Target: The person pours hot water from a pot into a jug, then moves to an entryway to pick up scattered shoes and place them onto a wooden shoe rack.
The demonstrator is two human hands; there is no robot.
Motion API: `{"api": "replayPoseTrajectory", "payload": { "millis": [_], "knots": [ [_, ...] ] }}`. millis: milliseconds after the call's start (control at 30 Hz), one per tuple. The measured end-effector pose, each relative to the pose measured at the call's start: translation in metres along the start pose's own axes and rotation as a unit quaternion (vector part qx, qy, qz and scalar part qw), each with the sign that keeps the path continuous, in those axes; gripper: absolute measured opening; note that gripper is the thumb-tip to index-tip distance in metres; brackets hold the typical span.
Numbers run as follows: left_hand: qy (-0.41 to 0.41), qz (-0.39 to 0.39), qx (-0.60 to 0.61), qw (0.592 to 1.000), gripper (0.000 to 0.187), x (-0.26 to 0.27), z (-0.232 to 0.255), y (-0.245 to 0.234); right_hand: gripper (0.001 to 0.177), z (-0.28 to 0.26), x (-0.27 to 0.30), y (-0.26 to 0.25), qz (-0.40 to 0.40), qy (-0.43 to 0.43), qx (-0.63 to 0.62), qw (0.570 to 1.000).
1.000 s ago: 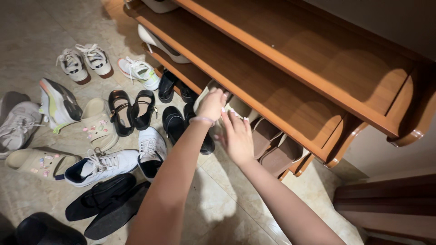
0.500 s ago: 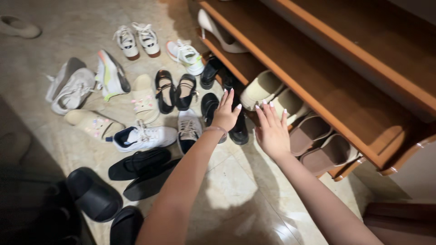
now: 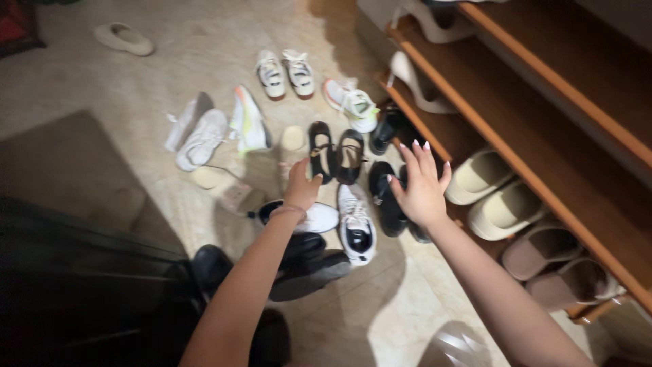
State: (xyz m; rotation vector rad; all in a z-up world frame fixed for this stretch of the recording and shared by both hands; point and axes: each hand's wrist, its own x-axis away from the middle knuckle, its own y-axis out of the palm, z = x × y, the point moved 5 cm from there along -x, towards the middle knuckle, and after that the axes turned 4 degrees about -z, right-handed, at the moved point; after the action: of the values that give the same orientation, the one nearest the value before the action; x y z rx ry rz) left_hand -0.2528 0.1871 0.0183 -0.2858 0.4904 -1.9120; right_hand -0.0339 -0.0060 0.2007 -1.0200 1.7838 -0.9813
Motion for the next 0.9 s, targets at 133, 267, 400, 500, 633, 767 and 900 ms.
{"api": "replayPoseTrajectory", "payload": {
  "millis": [133,267,400,500,633,767,900],
  "knots": [
    [-0.034,0.044,-0.017,0.998,0.062,-0.001,-0.015,-0.092,0.069,-0.048,-0.038,0.01,-0.023,0.007,-0.05,0.998],
    [0.027,0.083,-0.044,0.995,0.061,0.008,-0.034,-0.147,0.068,-0.058,-0.076,0.024,-0.041,0.013,-0.061,0.997],
    [-0.119,0.031,-0.053,0.991,0.059,-0.01,-0.052,-0.146,0.065,-0.018,-0.113,0.035,-0.05,0.057,-0.096,0.993],
    [-0.047,0.048,-0.023,0.997,0.054,-0.018,-0.05,-0.117,0.065,0.023,-0.158,0.037,0.003,0.039,-0.128,0.991],
    [-0.095,0.021,0.078,0.992,0.055,-0.025,-0.059,-0.066,0.076,0.079,-0.233,0.025,0.158,-0.039,-0.104,0.981],
    [-0.067,0.04,0.119,0.99,0.052,-0.023,-0.044,-0.035,0.063,0.124,-0.331,0.025,0.152,-0.01,-0.194,0.969],
    [-0.113,0.043,0.116,0.986,0.047,-0.011,-0.009,-0.038,0.039,0.114,-0.364,0.041,0.146,0.018,-0.22,0.964]
  ]
}}
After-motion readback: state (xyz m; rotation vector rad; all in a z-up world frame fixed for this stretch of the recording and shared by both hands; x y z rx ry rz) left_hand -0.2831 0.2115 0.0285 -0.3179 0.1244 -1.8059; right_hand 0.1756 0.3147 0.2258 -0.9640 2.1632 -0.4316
